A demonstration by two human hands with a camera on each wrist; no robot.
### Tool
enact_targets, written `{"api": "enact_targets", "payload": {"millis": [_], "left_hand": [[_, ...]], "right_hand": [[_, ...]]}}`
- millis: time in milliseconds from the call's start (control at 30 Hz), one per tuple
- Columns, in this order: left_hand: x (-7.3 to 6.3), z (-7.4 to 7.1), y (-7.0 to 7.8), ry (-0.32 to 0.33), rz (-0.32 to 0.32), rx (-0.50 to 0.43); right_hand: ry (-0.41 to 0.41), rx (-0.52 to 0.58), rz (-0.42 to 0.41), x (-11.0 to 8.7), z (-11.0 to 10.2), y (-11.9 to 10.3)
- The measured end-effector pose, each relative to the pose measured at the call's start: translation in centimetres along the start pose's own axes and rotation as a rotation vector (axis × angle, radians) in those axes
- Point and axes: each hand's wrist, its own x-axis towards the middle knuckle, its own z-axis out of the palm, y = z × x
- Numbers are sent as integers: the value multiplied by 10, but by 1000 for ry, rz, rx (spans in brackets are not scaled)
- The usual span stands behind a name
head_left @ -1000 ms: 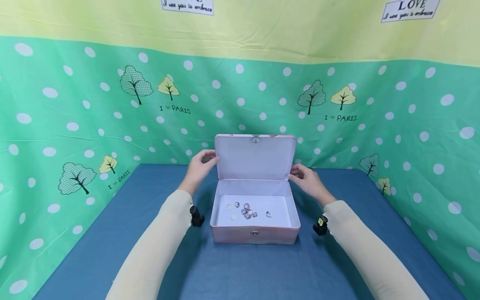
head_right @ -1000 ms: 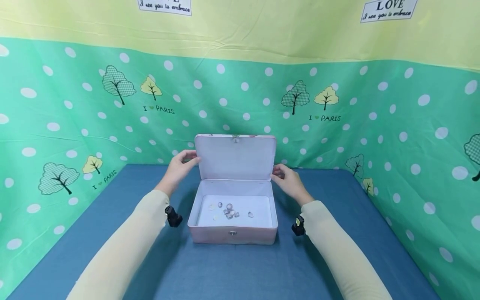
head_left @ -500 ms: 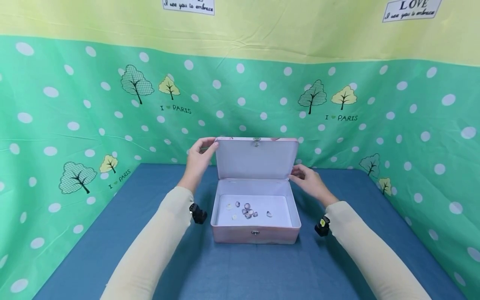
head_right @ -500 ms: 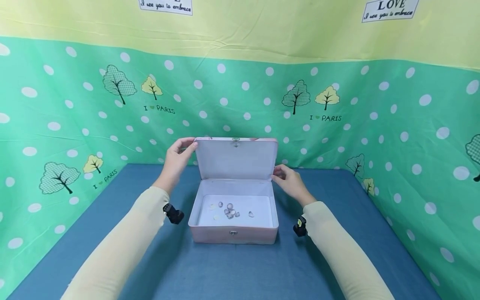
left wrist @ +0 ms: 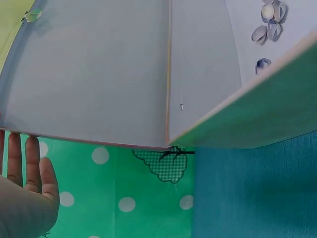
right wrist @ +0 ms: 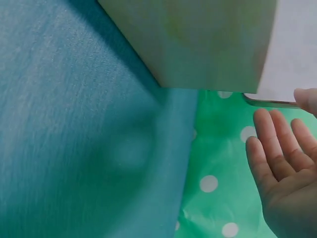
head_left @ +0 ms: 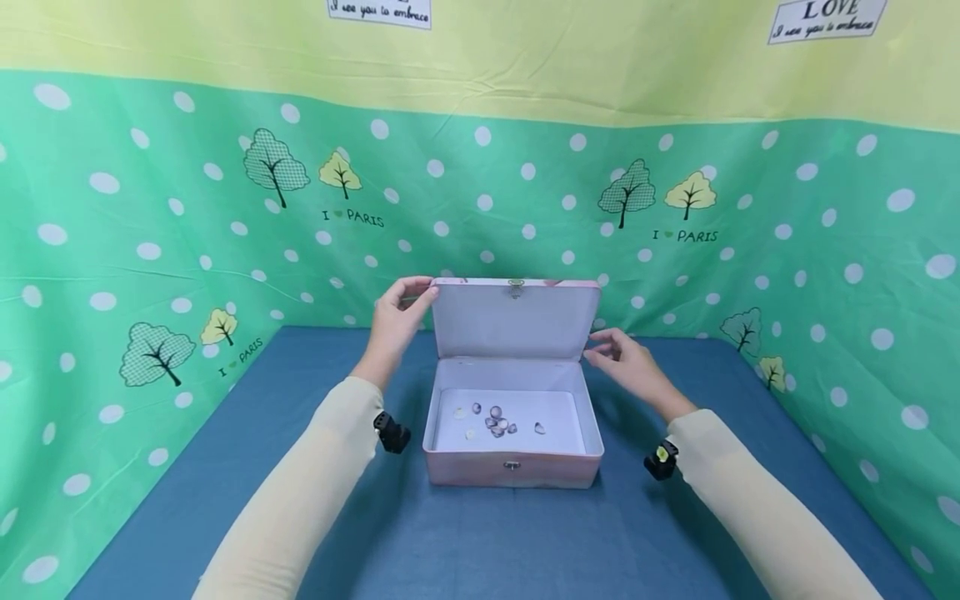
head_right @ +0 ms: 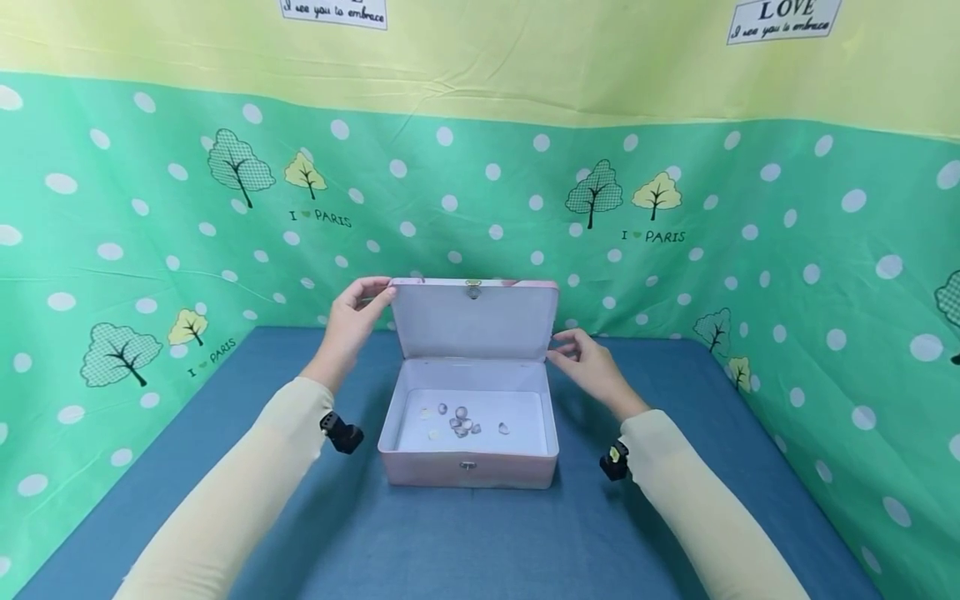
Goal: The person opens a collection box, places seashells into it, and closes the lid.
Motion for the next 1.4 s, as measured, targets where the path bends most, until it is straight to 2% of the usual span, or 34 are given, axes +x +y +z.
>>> {"api": "enact_targets", "payload": {"millis": [200,500,667,1100,1400], "left_hand": [[-3,-1,1,-14,-5,3],[-11,-5,4,-60,-30,18],[-17,-9,6,-93,-36,22],[-31,-21,1,-153,-40,65],[-40,-31,-1,-234,-55,102]], "right_hand": [[-25,-16,-26,-11,-10,-6],[-182,68,-85,-22,-11,-25],[-194,70,-133,-20,-5,-41],[-225,131,-254,-19,15,-87],[-269,164,-289,-21,28,-107]]}}
